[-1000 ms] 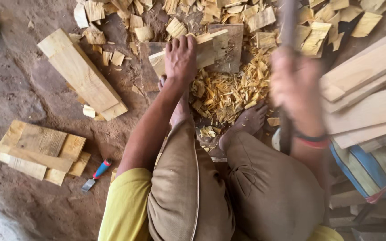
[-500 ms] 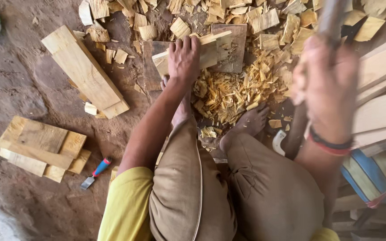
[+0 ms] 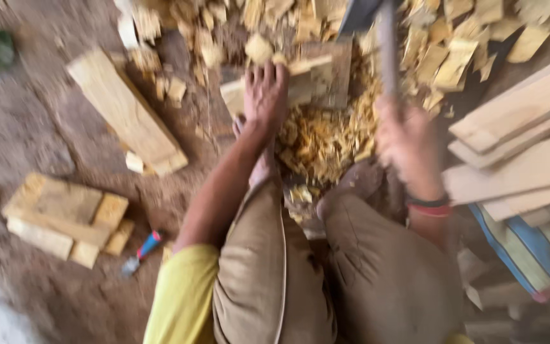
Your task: The person sits on the floor and uses a hammer and a wedge to split small pieces of wood. They repeatedly position the wood, strike the wedge with the hammer, and separate the split pieces.
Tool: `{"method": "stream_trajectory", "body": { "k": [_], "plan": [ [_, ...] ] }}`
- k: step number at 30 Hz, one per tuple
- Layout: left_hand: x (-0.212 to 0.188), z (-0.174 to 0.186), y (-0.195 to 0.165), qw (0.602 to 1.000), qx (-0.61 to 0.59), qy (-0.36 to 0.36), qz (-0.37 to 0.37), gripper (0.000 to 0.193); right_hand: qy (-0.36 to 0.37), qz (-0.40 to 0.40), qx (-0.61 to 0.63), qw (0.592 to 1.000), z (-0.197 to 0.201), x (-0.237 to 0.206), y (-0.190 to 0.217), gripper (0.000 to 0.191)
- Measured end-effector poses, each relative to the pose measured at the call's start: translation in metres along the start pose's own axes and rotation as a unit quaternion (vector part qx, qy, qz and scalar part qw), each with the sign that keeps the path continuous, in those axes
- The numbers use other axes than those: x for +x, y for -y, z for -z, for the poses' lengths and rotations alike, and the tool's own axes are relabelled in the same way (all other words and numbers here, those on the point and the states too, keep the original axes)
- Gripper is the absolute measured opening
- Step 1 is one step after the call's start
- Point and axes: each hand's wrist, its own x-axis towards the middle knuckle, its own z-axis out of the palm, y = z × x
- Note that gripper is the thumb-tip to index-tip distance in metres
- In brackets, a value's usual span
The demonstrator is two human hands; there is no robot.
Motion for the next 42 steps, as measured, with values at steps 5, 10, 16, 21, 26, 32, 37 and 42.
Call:
{"method": "stream_trajectory", "body": {
  "k": [5, 10, 16, 21, 26, 32, 37, 42],
  "plan": [
    [0.006, -0.001, 0.003, 1.000, 0.011, 0.022, -0.004, 0.063, -0.055, 0.183, 0.003, 0.982, 0.030, -0.039, 0.062, 0.028],
    [0.009, -0.009, 0.005, 0.994, -0.032, 0.102, 0.023, 0.062, -0.011, 0.053, 0.055, 0.997, -0.006, -0.021, 0.026, 0.024],
    [-0.001, -0.011, 0.006, 0.999, 0.000, 0.047, 0.008, 0.064, 0.020, -0.072, -0.052, 0.996, -0.033, 0.005, -0.044, 0.033],
    [-0.002, -0.006, 0.006, 0.999, 0.022, -0.027, -0.011, 0.058, -0.051, 0.051, -0.056, 0.996, 0.000, -0.021, 0.006, 0.026],
    [0.001, -0.012, 0.006, 1.000, -0.017, 0.008, 0.001, 0.057, -0.015, 0.174, 0.000, 0.985, 0.022, -0.036, 0.056, 0.029],
    [0.007, -0.011, 0.011, 0.999, -0.013, 0.052, 0.005, 0.062, 0.055, -0.058, -0.160, 0.984, -0.025, 0.001, -0.044, 0.045],
    [0.002, -0.009, 0.014, 0.999, -0.038, 0.017, 0.012, 0.065, 0.070, -0.099, -0.130, 0.984, -0.027, 0.005, -0.117, 0.037],
    [0.010, -0.012, 0.013, 0.990, -0.051, 0.125, 0.039, 0.064, 0.045, -0.127, -0.031, 0.990, -0.021, -0.007, -0.100, 0.027]
  ]
}}
